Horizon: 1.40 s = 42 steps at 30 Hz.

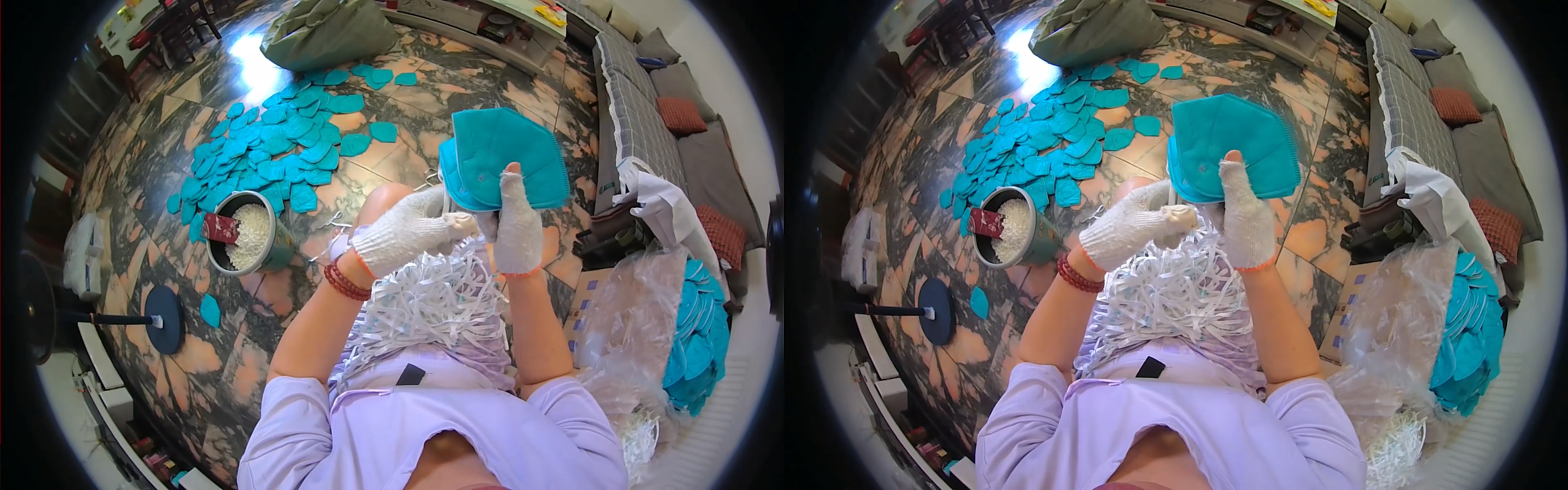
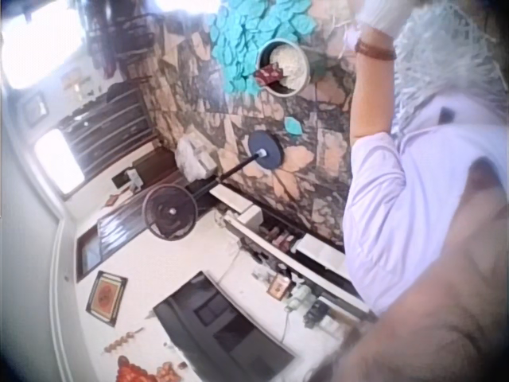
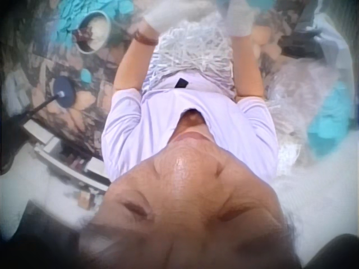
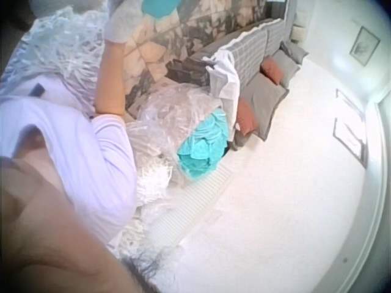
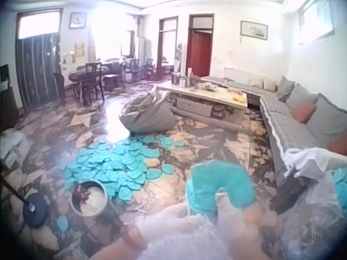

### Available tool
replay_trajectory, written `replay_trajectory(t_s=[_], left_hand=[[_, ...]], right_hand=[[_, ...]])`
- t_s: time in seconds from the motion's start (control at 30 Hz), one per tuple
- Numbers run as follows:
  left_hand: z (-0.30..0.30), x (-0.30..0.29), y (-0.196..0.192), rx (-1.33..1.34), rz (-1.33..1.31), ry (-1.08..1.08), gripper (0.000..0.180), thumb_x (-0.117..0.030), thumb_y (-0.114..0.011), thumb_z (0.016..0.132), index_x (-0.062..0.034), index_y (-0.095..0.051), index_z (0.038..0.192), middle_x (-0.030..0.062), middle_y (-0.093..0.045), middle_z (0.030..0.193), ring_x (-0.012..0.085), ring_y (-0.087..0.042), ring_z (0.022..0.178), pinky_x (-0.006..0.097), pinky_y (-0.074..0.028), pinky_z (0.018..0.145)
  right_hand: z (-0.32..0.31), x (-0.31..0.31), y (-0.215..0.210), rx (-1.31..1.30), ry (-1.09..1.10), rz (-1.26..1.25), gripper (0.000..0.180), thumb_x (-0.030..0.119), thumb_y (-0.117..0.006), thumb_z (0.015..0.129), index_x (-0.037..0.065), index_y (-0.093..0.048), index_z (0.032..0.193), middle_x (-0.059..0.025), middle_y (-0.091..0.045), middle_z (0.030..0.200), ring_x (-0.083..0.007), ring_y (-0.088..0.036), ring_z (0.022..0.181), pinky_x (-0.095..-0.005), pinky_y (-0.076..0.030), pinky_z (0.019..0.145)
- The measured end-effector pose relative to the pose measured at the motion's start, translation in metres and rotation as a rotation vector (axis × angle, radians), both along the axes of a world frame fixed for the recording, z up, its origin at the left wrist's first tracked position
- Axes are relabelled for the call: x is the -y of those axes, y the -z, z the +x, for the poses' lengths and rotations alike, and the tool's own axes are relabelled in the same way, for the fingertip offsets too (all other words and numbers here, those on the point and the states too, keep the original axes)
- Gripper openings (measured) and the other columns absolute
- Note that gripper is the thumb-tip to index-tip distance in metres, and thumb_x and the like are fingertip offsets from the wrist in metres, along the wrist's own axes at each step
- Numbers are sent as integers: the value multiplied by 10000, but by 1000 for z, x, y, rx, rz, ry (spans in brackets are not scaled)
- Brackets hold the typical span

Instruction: The person threads white elastic strips through blue fabric mask components by hand while sitting on a tiled floor.

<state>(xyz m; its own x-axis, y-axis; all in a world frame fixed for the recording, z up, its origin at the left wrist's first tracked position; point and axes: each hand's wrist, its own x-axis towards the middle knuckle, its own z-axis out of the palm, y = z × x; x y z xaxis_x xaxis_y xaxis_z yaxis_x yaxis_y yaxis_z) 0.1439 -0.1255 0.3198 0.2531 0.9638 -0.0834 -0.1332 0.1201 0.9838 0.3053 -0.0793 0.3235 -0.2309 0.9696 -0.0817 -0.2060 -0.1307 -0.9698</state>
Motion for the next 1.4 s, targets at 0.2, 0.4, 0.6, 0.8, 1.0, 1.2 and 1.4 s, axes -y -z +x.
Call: replay_trajectory(t_s=[0.2,0.4,0.6,0.8,1.0,1.2,1.4], left_hand=[[-2,-5,20,214,-141,-180,224,-259,-542,937,-62,-590,841,-17,-504,674,62,-437,575,211,-340,519],[-27,-17,-1,1204,-304,-325,260,-141,-448,972,-135,-422,713,-46,-388,603,45,-399,460,172,-266,358],[-67,-28,-4,1243,-146,-344,231,-119,-479,933,-141,-436,707,-33,-403,603,61,-391,453,189,-337,399],[-95,-25,-16,736,412,-133,112,-83,-506,874,-95,-569,782,-8,-510,657,87,-435,496,233,-411,491],[-9,52,-20,-982,470,220,247,-300,-650,889,-96,-627,1027,75,-620,777,182,-616,655,323,-513,619],[11,58,-49,-1086,528,-281,642,-500,-772,725,-91,-580,1180,118,-653,968,253,-669,788,374,-537,677],[26,36,-8,-450,388,-506,513,-224,-735,797,-21,-550,1231,161,-618,1086,299,-632,960,358,-521,802]], right_hand=[[-3,2,17,-119,-64,-241,433,463,-498,983,145,-562,696,66,-419,531,-36,-373,472,-218,-244,434],[-21,69,32,125,64,130,265,314,-534,977,128,-566,791,45,-485,630,-41,-394,499,-210,-304,442],[21,94,55,266,-260,322,276,254,-637,907,43,-612,1083,-16,-621,953,-129,-573,827,-325,-482,718],[59,99,76,357,3,233,371,359,-460,1003,39,-589,1140,-40,-621,1041,-138,-584,894,-301,-471,749],[40,47,36,-235,-3,-3,355,429,-420,1020,119,-587,1066,30,-583,793,-53,-497,597,-216,-369,476],[-3,38,22,-85,139,105,192,276,-636,934,89,-638,975,20,-616,740,-93,-556,584,-252,-418,477],[-13,52,17,1114,0,844,215,258,-730,724,83,-635,806,-140,-604,711,-311,-615,610,-422,-478,550]])
